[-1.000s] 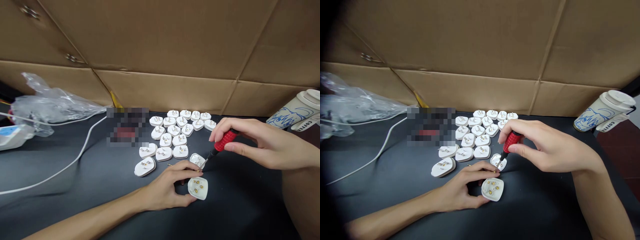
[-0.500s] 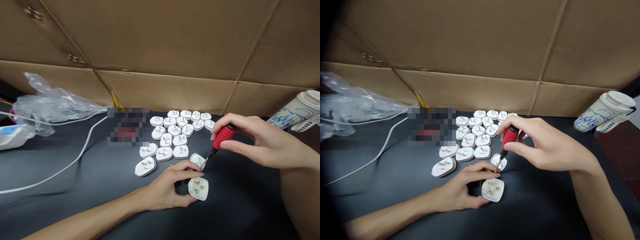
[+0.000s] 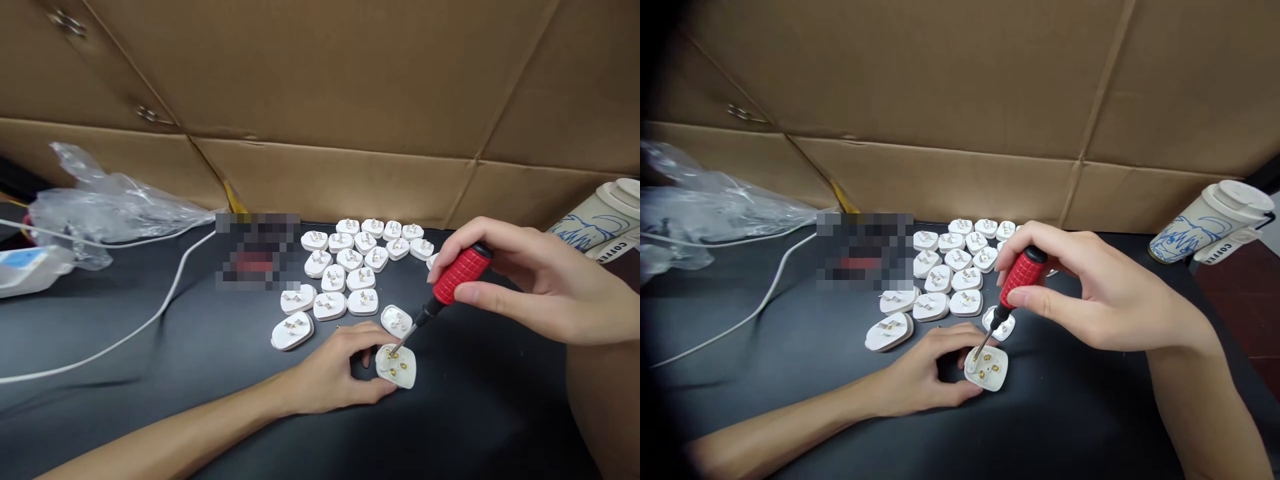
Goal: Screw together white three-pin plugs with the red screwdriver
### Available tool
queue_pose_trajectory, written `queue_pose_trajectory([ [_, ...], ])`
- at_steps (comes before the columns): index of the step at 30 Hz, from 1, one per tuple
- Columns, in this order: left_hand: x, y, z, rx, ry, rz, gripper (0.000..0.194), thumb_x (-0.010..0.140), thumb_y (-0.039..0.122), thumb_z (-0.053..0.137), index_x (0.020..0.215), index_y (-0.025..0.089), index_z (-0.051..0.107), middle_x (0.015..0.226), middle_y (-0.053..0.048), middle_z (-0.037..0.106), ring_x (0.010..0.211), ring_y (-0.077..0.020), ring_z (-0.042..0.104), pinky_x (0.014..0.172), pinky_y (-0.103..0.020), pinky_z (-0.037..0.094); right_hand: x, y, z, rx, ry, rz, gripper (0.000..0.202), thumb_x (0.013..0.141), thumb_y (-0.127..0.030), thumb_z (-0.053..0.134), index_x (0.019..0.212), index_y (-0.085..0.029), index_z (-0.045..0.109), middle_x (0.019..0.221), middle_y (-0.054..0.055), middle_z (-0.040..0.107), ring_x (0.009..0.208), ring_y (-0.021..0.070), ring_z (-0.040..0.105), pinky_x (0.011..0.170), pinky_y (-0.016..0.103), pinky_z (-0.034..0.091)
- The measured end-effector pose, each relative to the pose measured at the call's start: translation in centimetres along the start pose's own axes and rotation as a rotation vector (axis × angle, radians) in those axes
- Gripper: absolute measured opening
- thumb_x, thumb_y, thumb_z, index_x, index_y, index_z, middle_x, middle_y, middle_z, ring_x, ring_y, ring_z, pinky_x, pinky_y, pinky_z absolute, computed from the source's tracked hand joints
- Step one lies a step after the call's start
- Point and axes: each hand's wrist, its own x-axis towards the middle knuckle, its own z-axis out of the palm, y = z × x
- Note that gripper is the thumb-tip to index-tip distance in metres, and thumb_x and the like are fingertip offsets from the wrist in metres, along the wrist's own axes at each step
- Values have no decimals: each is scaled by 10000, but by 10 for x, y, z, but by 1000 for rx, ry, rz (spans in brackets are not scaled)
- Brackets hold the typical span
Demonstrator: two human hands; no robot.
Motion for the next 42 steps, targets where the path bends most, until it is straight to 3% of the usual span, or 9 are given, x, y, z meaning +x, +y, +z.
queue_pose_trajectory([
  [27,-1,-3,0,9,15,-69,326,820,301,726,1119,178,681,855,-11,623,690,-137,537,657,-241,458,5,5,4,-7,-53,-19,169,875,-200,682,1029,-244,631,951,-30,697,839,129,656,746,221,512],
  [35,0,-1,-1,-24,-10,-90,272,795,252,741,1054,175,707,768,18,606,654,-124,498,618,-217,423,5,1,14,-179,-17,-124,148,866,-178,683,976,-229,598,881,-40,676,765,113,627,708,220,475],
  [40,1,-1,-1,-54,-5,-114,264,800,246,730,1054,175,710,777,13,621,641,-120,488,615,-217,430,0,-4,21,-221,-73,-268,268,899,-128,596,1153,-196,543,1094,36,667,1008,149,623,874,230,480],
  [42,1,-1,0,-64,-9,-121,271,798,245,734,1057,169,711,764,20,612,633,-115,482,612,-212,424,0,-3,22,-280,-17,-272,138,940,-183,588,1075,-195,563,966,16,673,878,133,634,780,224,488],
])
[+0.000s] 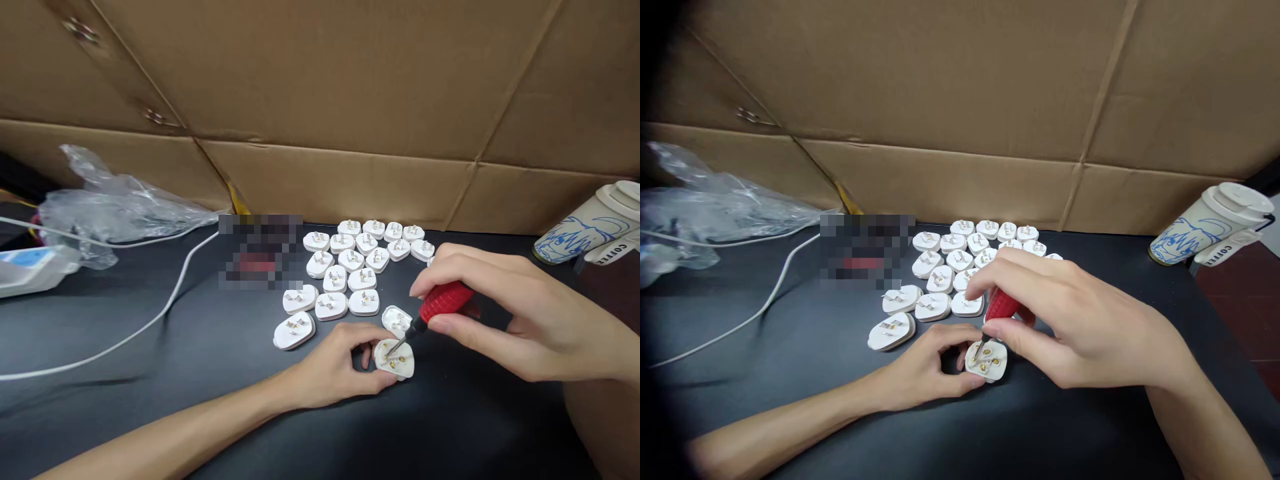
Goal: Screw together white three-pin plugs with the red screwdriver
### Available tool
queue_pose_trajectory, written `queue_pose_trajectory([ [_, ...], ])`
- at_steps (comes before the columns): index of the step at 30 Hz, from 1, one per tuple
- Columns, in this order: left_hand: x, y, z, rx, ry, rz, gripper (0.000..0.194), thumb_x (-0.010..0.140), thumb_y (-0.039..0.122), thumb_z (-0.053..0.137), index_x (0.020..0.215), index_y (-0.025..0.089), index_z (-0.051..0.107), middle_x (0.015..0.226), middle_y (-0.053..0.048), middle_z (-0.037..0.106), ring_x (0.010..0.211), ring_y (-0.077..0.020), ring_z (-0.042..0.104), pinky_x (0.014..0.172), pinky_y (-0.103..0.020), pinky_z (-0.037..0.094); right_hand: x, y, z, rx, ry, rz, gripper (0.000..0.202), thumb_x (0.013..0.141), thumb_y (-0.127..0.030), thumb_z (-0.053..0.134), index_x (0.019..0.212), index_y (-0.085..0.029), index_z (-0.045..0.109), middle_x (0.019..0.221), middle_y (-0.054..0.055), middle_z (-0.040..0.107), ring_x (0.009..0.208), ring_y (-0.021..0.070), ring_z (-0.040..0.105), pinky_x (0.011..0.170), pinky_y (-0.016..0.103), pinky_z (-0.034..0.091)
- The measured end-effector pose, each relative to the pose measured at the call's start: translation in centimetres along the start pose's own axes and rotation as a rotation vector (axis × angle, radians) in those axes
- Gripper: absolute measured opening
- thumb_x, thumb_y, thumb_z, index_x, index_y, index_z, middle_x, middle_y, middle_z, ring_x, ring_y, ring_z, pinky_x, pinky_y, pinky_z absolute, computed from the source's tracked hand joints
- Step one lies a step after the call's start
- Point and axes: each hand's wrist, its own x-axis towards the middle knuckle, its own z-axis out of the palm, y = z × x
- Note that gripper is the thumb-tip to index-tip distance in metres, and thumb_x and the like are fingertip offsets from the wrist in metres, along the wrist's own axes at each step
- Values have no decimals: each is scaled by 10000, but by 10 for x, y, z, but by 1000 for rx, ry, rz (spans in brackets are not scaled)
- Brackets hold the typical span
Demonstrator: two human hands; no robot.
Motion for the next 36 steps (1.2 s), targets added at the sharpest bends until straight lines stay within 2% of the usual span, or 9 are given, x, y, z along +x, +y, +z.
queue_pose_trajectory([
  [3,0,0,0,-6,-9,0,262,798,244,740,1046,164,715,760,25,596,638,-110,478,606,-203,407,-1,2,-1,-103,56,53,117,923,-267,638,959,-188,560,825,-5,634,696,125,593,639,241,468],
  [7,-1,0,0,-5,6,-16,242,811,258,734,1033,167,713,735,34,559,634,-107,461,596,-199,393,-2,2,-3,1,-57,-47,186,931,-159,580,1113,-177,547,1053,54,645,935,153,620,779,240,496],
  [11,0,0,0,-15,-1,-25,225,831,255,711,1040,173,701,732,42,529,619,-100,439,575,-196,374,0,2,2,-105,73,15,74,945,-240,604,976,-192,557,892,23,631,746,142,596,672,255,484],
  [15,0,1,0,-1,18,-9,167,819,257,724,959,171,695,730,46,500,632,-103,451,590,-201,377,3,6,6,-45,28,-89,220,947,-144,546,1166,-162,538,1181,100,606,1031,176,598,846,266,502],
  [20,-1,1,1,14,19,-7,153,815,261,728,929,170,682,719,47,477,631,-107,441,589,-205,372,2,8,7,-137,108,5,104,954,-259,598,1007,-174,571,886,28,607,764,149,580,706,269,486],
  [24,-2,-1,1,28,15,14,166,819,265,734,945,169,685,710,50,469,634,-109,432,596,-207,363,1,6,5,43,-48,-76,265,952,-113,521,1209,-175,539,1133,81,594,1027,166,580,845,254,494],
  [30,-2,0,0,-9,14,-4,206,843,311,724,980,161,688,703,52,466,619,-103,425,572,-203,347,2,5,6,-121,84,32,60,969,-251,574,983,-200,545,929,31,587,804,145,576,714,255,472],
  [33,-2,1,0,-18,25,-16,221,822,300,746,988,162,699,699,53,464,621,-104,421,571,-202,346,0,2,2,-65,-58,-3,148,982,-177,506,1123,-214,537,1120,69,580,998,169,586,834,265,484],
  [36,-2,-1,0,-41,49,-45,246,834,288,729,1049,172,697,693,57,451,609,-101,408,561,-199,347,-2,1,1,-30,-84,-55,102,989,-170,503,1042,-229,568,1006,38,597,881,149,587,721,243,475],
])
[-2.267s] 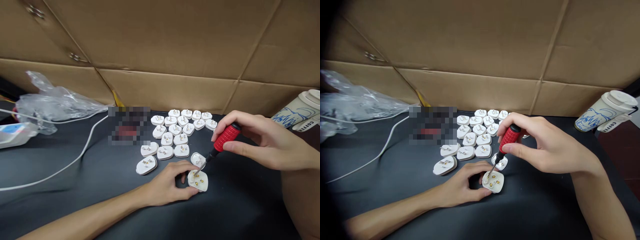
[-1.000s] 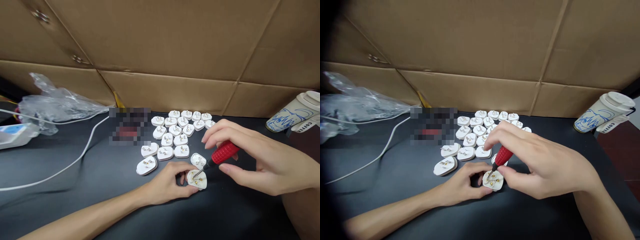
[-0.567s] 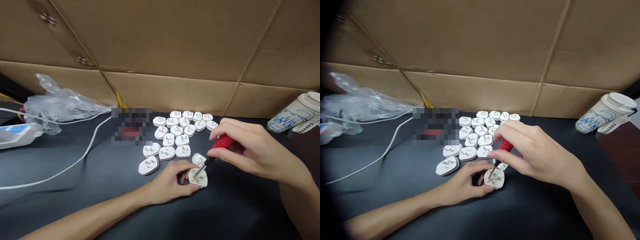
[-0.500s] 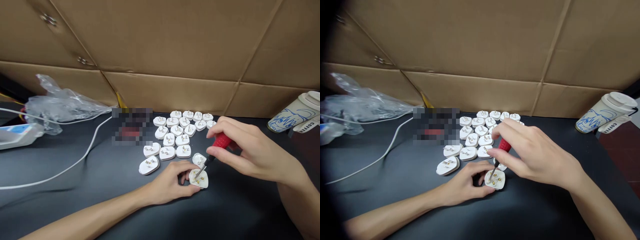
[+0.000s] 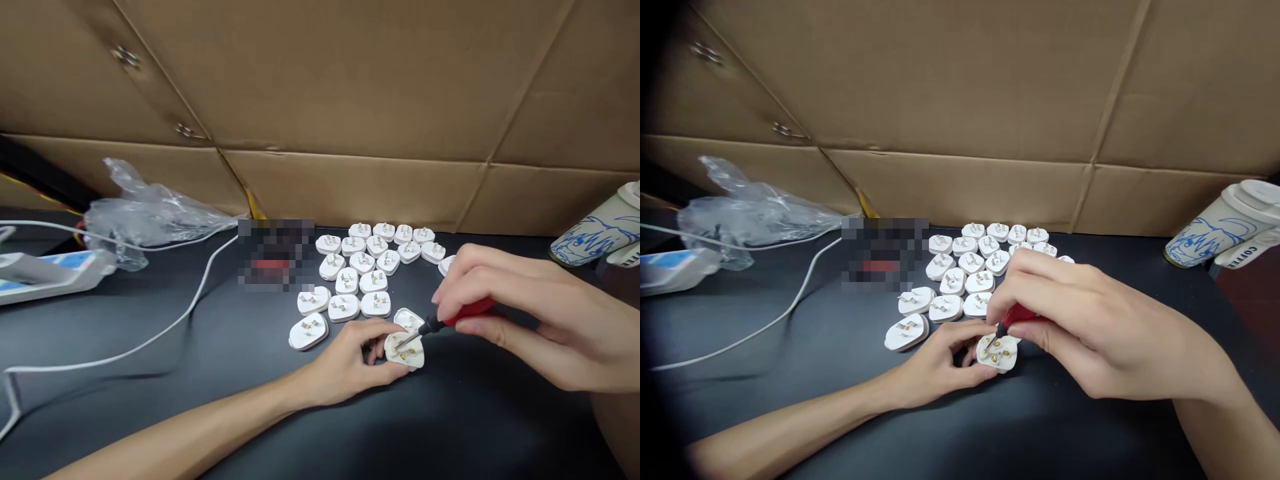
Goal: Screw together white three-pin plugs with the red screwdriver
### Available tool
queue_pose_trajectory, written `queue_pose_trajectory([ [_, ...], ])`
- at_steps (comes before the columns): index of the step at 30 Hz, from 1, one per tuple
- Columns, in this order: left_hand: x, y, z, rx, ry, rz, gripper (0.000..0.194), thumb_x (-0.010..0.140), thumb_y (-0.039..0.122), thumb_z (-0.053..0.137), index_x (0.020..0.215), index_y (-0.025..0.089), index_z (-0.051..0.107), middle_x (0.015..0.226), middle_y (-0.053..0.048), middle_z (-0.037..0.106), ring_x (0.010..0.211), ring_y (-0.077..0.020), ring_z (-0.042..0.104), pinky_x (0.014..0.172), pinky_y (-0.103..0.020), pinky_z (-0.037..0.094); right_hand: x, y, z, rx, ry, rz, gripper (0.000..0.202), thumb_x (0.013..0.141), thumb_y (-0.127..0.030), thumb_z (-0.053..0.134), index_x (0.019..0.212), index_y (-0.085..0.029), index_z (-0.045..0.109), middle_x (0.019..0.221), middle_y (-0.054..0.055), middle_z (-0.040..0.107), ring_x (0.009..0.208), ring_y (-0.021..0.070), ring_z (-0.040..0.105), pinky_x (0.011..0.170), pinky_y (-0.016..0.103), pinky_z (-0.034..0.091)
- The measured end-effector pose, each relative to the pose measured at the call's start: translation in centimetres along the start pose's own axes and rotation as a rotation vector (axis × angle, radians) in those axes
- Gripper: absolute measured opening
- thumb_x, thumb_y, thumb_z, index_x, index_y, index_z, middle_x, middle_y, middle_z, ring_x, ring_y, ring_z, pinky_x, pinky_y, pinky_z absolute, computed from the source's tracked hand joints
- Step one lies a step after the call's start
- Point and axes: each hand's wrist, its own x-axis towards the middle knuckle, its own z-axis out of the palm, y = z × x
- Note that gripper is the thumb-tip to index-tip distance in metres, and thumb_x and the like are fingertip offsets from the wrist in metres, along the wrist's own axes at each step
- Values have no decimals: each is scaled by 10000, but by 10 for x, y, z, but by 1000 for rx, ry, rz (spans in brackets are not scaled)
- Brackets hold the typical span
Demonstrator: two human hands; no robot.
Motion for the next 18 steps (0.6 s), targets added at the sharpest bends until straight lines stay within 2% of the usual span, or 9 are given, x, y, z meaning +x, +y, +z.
queue_pose_trajectory([
  [2,0,-2,1,-7,20,1,260,834,291,729,1065,177,694,705,54,454,609,-100,405,556,-199,346,1,2,2,-78,96,47,69,992,-224,525,930,-213,554,878,20,580,734,141,551,610,257,427],
  [4,-1,-3,1,10,42,21,280,808,287,757,1060,181,700,719,49,464,627,-106,412,565,-203,347,4,7,4,-122,154,97,89,992,-243,525,913,-204,535,871,21,578,723,142,545,616,267,424],
  [6,-1,-3,1,37,60,38,285,785,274,778,1045,182,709,723,45,472,643,-112,418,578,-209,349,6,11,3,-32,109,77,45,996,-208,500,1012,-202,542,991,44,600,855,153,582,721,266,468],
  [7,-2,-2,1,46,65,39,288,779,270,782,1043,181,712,726,43,476,645,-113,419,582,-211,351,6,14,2,45,58,44,90,998,-190,487,1066,-205,544,1056,53,602,929,156,588,770,261,481],
  [9,-2,-2,1,52,67,29,287,784,278,777,1045,179,711,730,42,480,635,-108,419,582,-212,353,7,17,0,152,8,-6,125,996,-178,491,1096,-210,558,1076,48,610,971,148,591,800,242,486],
  [12,-3,-2,1,49,65,20,296,804,301,756,1074,190,703,727,45,482,622,-105,419,574,-211,352,7,16,2,70,127,50,33,969,-234,576,968,-202,572,882,5,618,800,129,597,723,229,471],
  [14,-4,-1,1,39,64,27,299,799,301,758,1072,192,703,728,44,487,621,-107,416,567,-212,347,6,12,4,-17,196,103,76,958,-261,595,934,-199,557,846,-3,612,757,129,594,715,240,468],
  [16,-4,0,1,27,71,37,284,791,290,763,1048,184,707,727,42,491,619,-109,408,562,-217,340,5,8,5,3,165,87,64,972,-232,551,1027,-198,558,982,33,631,870,148,615,765,248,484],
  [18,-4,1,1,27,78,42,270,784,283,766,1025,175,712,712,44,484,612,-111,396,559,-224,328,4,5,5,88,92,18,183,982,-178,507,1160,-202,542,1128,60,617,1008,154,603,807,236,493],
])
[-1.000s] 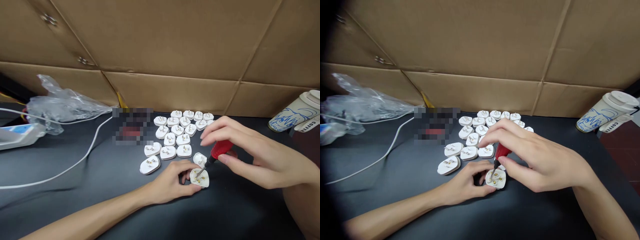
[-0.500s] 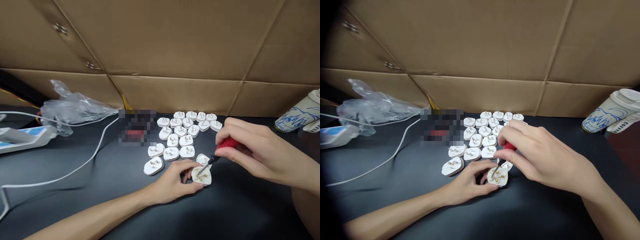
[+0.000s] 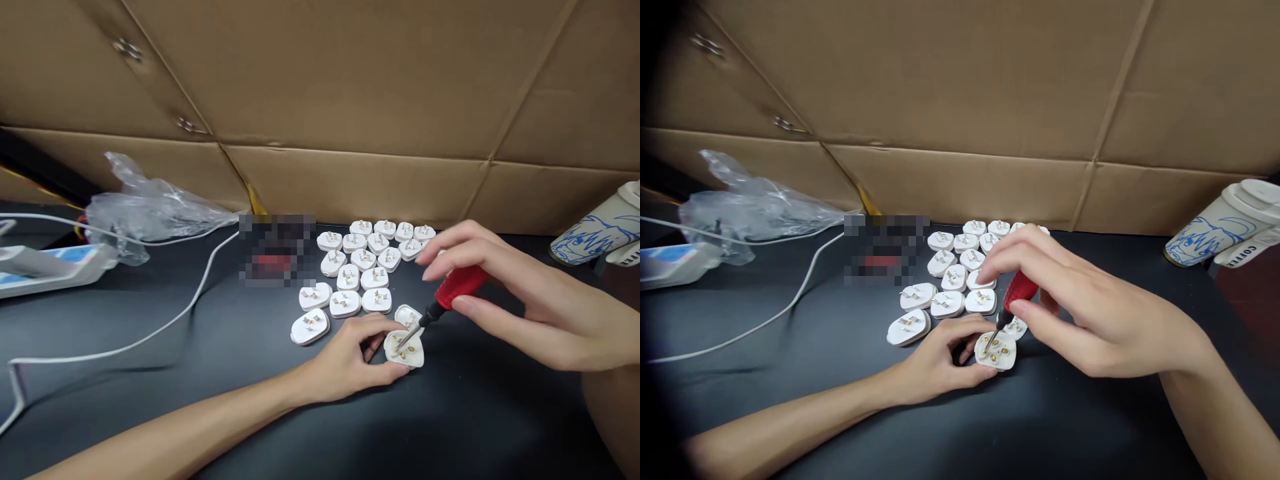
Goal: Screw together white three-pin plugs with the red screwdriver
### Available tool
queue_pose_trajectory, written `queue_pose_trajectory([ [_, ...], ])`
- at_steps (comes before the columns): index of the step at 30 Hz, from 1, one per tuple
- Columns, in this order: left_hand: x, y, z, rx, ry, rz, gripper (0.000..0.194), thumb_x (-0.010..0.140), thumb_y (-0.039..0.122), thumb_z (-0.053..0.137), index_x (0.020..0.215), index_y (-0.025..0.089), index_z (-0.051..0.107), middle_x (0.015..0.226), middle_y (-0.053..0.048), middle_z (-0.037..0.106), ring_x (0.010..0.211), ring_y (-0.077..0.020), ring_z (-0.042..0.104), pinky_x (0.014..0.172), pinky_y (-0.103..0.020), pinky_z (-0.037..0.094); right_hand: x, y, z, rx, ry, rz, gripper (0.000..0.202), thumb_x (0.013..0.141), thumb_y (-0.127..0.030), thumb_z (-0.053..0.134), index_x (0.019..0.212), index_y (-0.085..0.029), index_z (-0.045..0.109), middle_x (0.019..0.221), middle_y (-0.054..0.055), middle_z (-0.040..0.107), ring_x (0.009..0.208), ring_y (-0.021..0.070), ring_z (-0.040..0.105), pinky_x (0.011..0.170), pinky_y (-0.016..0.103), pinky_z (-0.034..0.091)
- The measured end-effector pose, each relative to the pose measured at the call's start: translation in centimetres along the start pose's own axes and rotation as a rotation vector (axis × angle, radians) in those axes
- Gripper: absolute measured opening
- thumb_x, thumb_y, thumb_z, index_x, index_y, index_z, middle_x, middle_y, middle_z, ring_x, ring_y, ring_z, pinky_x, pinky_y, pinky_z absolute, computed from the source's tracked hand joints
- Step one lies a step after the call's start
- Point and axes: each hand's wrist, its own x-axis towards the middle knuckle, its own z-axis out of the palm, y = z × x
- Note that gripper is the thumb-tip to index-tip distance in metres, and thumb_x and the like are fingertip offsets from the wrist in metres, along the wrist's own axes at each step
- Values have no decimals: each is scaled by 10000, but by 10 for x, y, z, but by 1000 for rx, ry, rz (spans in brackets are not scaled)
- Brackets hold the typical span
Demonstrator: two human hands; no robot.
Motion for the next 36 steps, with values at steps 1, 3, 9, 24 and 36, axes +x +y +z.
queue_pose_trajectory([
  [1,0,0,0,2,1,-1,267,784,279,764,1023,172,714,703,46,479,608,-111,391,557,-225,323,0,-1,0,27,-18,-24,211,981,-161,505,1184,-204,540,1134,58,617,1017,148,599,802,225,494],
  [3,0,0,0,10,1,3,278,782,268,762,1038,168,716,701,46,476,608,-111,390,559,-225,322,1,-2,3,-3,11,-22,137,969,-171,550,1102,-199,571,1002,31,634,905,131,610,748,211,488],
  [9,0,-4,0,29,40,29,306,797,299,760,1072,173,714,700,45,484,600,-107,404,566,-228,329,2,-4,2,-95,119,66,154,969,-228,552,1120,-202,558,1035,43,648,920,159,630,800,251,502],
  [24,7,-3,5,-66,33,-148,379,811,335,741,1160,199,687,826,-4,650,656,-140,542,609,-248,480,8,9,0,-59,-8,-8,152,980,-208,520,1112,-210,596,1017,51,676,915,169,643,762,262,500],
  [36,15,-6,8,-60,18,-114,349,847,336,709,1159,181,683,823,2,625,640,-117,530,561,-212,451,-2,6,-1,-139,74,62,26,964,-199,561,982,-216,567,872,-1,643,744,127,608,678,235,471],
])
